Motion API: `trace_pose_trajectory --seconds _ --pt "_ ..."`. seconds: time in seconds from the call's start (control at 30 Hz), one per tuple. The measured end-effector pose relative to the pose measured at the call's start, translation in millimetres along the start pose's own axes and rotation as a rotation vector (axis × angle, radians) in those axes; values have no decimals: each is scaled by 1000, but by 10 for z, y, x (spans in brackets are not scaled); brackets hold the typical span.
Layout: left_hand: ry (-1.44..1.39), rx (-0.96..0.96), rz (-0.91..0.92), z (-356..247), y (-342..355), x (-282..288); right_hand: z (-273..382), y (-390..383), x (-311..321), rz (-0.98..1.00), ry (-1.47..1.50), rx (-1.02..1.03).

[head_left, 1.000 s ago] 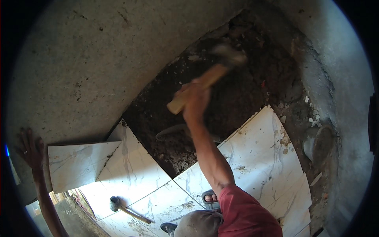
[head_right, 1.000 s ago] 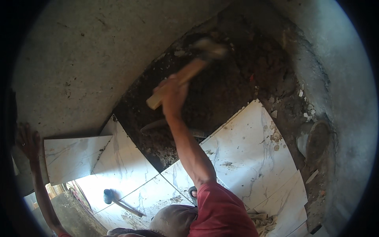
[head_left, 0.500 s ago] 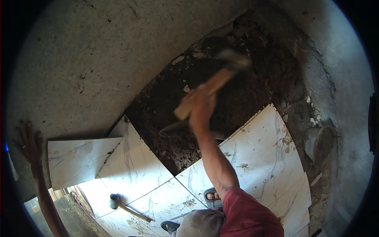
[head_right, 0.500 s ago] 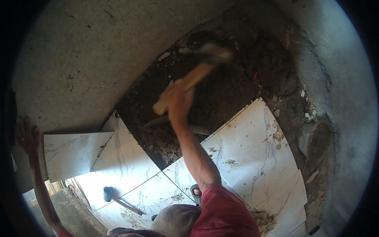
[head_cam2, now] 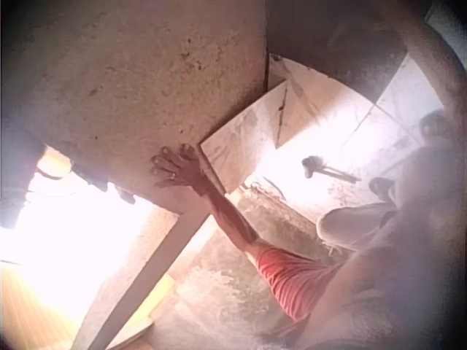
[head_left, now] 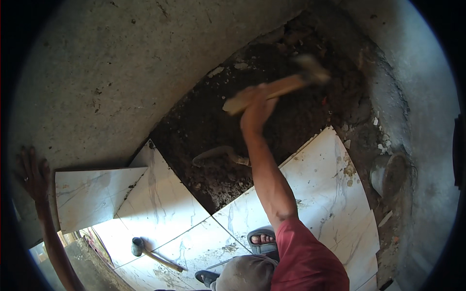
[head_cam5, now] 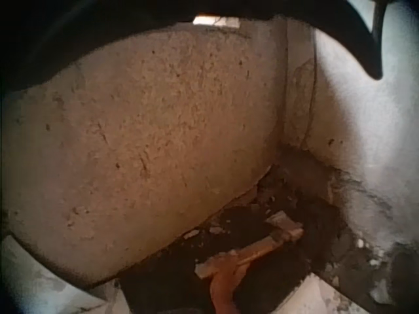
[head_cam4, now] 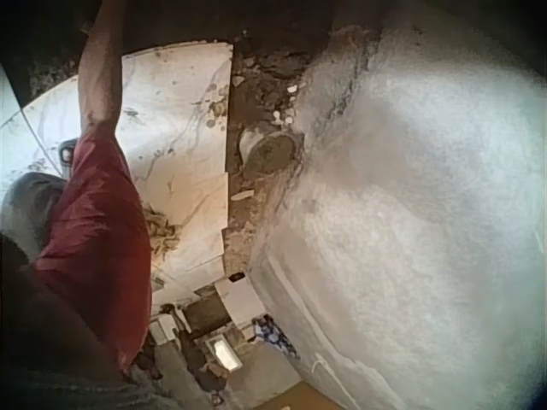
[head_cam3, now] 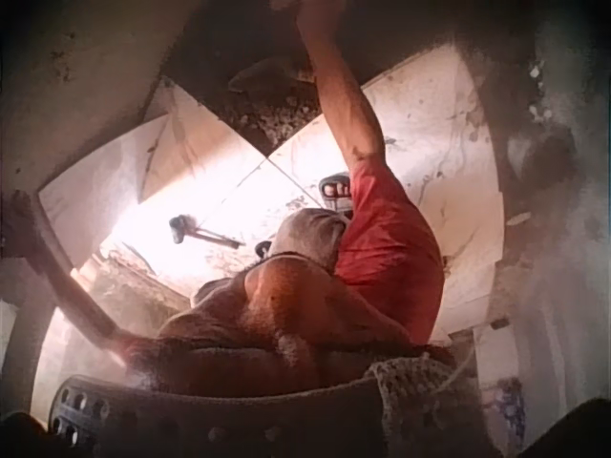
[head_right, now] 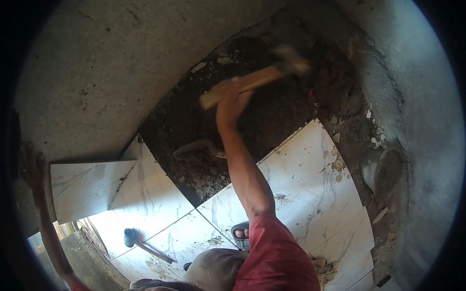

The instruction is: The person prepares the ground base using hand tools, wipes floor tiles with a cloth, and positions a tile onto the floor, tapping it with a rubber mallet.

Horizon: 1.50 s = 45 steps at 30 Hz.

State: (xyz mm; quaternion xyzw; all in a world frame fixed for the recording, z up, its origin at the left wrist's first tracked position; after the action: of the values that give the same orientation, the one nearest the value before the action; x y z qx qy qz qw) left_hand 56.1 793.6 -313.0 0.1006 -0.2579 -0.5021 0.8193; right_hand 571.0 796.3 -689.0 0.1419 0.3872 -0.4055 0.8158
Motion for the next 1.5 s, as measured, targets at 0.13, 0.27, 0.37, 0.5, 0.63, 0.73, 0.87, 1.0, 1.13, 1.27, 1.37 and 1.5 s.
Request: trace_pose_trajectory --seconds 0.13,0.27,0.37,0.5,0.63,0.73,0.87,1.0,1.13,1.27,1.37,1.5 --pt "-12 24 -54 -168 147 12 -50 639 52 -179 -156 440" --pt "-12 7 -40 -155 61 -12 -1138 133 -66 248 -417 -214" --pt "9 13 0 61 0 32 -530 -218 -227 150 -112 -460" --pt "-16 57 84 52 -124 -183 -62 338 -125 -17 -22 69" --pt "-124 37 -95 -318 196 35 -557 647 119 14 -312 117" --pt "26 90 153 305 -389 -288 -839 190 -128 230 -397 -397" --pt "23 119 266 443 -493 -481 -168 438 129 50 -282 -23" --pt "-34 87 175 361 -460 -449 104 1086 32 -164 -110 361" --pt "-43 129 179 226 -520 -616 -798 1428 216 56 -515 302" --pt "21 116 303 595 -650 -513 -774 746 -121 246 -366 -430" --pt "23 126 291 658 -790 -627 -298 925 10 56 -256 16" --pt "23 108 237 414 -601 -635 -82 1311 20 -114 -207 277"
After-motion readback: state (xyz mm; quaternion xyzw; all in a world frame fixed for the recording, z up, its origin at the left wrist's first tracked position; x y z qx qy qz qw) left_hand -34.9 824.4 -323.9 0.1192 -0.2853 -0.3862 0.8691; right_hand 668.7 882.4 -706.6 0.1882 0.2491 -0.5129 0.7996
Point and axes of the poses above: each hand's wrist, its own y-axis towards the middle knuckle, its own x-axis out of the back of the hand, z = x × y, the point moved 8 cm from there along y, towards the middle knuckle, and after that the axes turned 7 degrees about x, right-handed, at the moved point
